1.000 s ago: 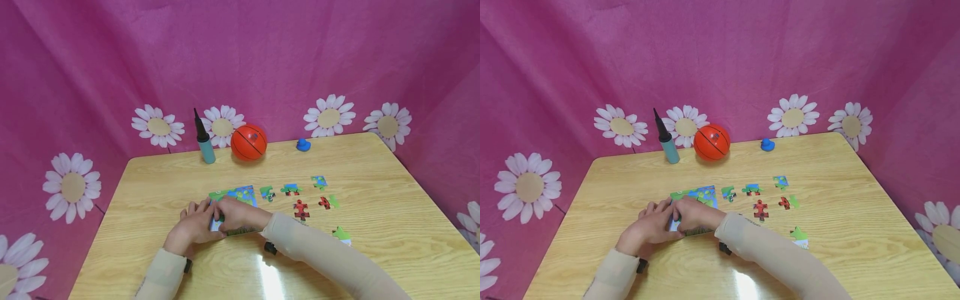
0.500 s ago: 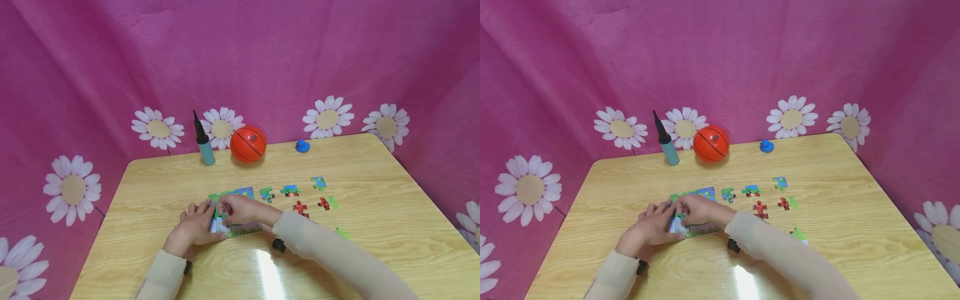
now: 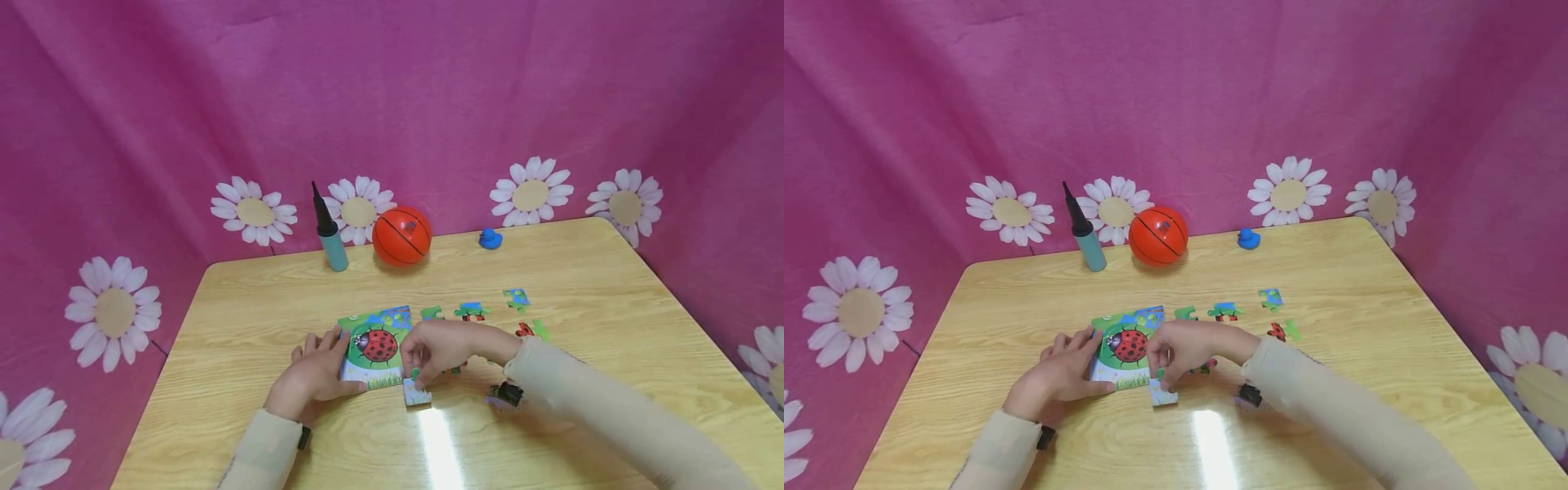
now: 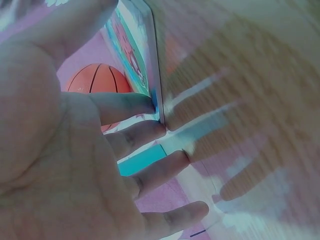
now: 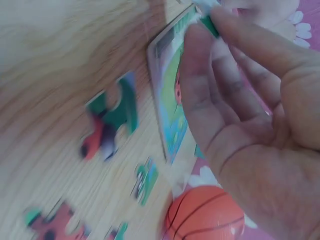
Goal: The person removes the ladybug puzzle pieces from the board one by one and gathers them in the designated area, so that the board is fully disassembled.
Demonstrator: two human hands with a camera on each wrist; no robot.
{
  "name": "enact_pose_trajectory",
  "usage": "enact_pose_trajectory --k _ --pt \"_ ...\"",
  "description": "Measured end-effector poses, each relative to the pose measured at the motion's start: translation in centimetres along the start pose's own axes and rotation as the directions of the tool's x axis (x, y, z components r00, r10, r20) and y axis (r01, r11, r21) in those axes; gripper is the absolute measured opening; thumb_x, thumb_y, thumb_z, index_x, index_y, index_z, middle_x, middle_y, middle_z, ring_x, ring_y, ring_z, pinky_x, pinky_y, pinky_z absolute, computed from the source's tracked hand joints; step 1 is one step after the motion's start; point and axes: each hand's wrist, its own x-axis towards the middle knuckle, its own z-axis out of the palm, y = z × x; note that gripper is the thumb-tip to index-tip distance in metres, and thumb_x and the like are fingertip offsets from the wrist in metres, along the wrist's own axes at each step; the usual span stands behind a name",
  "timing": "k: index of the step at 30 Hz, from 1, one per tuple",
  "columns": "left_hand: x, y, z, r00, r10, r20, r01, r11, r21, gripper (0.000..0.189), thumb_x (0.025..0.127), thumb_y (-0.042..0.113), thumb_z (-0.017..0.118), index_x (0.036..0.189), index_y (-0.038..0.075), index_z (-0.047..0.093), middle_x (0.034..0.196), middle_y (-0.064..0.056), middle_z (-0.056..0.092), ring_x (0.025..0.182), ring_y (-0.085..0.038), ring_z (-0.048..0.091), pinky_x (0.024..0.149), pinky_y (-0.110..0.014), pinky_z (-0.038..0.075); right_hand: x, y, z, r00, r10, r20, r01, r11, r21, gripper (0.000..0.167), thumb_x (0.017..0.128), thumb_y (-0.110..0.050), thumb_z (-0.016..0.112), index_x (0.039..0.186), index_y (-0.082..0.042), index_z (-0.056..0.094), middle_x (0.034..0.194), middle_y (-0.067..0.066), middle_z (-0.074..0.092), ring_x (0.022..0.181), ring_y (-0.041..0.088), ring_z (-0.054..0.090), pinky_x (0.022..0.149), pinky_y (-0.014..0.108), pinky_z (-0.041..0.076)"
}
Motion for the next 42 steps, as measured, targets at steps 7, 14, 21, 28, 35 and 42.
enact_pose_trajectory --k 7,14,21,28,35,42 --pt "0.1 0.1 0.1 1.000 -0.002 0.007 0.002 1.000 0.009 0.106 0.086 0.059 0.080 0.167 0.012 0.030 0.176 -0.012 0.022 0.141 -0.040 0.031 0.120 -0.067 0.027 -3.6 0.9 0.6 0.991 0.099 0.092 -0.099 0.995 -0.008 0.009 0.087 -0.007 0.085 0.085 -0.011 0.077 0.077 -0.001 0.073 0.063 0.011 0.065 0.064 0.022 0.057" --pt "0.0 0.1 0.2 1.000 0.004 0.005 -0.004 1.000 0.006 0.106 0.086 0.059 0.080 0.166 0.011 0.030 0.176 -0.012 0.022 0.140 -0.040 0.032 0.120 -0.069 0.025 -5.1 1.2 2.1 0.990 0.134 -0.035 -0.138 0.973 -0.183 0.014 0.084 -0.014 0.089 0.081 -0.019 0.076 0.082 -0.011 0.069 0.069 -0.004 0.053 0.067 0.017 0.049" --pt "0.0 0.0 0.2 1.000 0.009 0.000 -0.009 1.000 0.009 0.106 0.086 0.059 0.080 0.166 0.011 0.030 0.175 -0.012 0.023 0.139 -0.040 0.032 0.121 -0.069 0.025 -5.1 0.2 2.5 0.985 0.143 -0.098 -0.170 0.913 -0.370 0.030 0.078 -0.017 0.093 0.078 -0.017 0.063 0.065 -0.015 0.055 0.060 -0.004 0.047 0.062 0.016 0.044" --pt "0.3 0.0 0.1 1.000 0.018 -0.002 -0.017 1.000 0.012 0.106 0.086 0.059 0.080 0.166 0.011 0.030 0.175 -0.012 0.022 0.139 -0.040 0.032 0.120 -0.070 0.025 -4.9 -0.7 2.7 0.981 0.146 -0.131 -0.192 0.848 -0.494 0.037 0.076 -0.016 0.095 0.074 -0.016 0.058 0.061 -0.016 0.050 0.059 -0.003 0.044 0.061 0.016 0.042" --pt "0.6 -0.3 0.1 0.999 0.049 -0.025 -0.048 0.999 0.011 0.108 0.084 0.061 0.081 0.166 0.011 0.032 0.174 -0.012 0.026 0.139 -0.039 0.034 0.122 -0.072 0.021 -5.8 0.5 2.5 0.988 0.114 -0.107 -0.150 0.876 -0.458 0.030 0.083 -0.026 0.090 0.076 -0.021 0.062 0.067 -0.017 0.054 0.063 -0.005 0.045 0.062 0.016 0.042" --pt "0.8 -0.9 0.1 0.994 0.083 -0.065 -0.082 0.996 0.027 0.109 0.080 0.065 0.083 0.164 0.013 0.037 0.170 -0.011 0.032 0.138 -0.037 0.037 0.124 -0.072 0.018 -7.8 1.8 2.4 0.992 -0.012 -0.124 -0.033 0.933 -0.359 0.019 0.096 -0.025 0.078 0.082 -0.022 0.065 0.072 -0.016 0.055 0.063 -0.008 0.041 0.060 0.013 0.040"
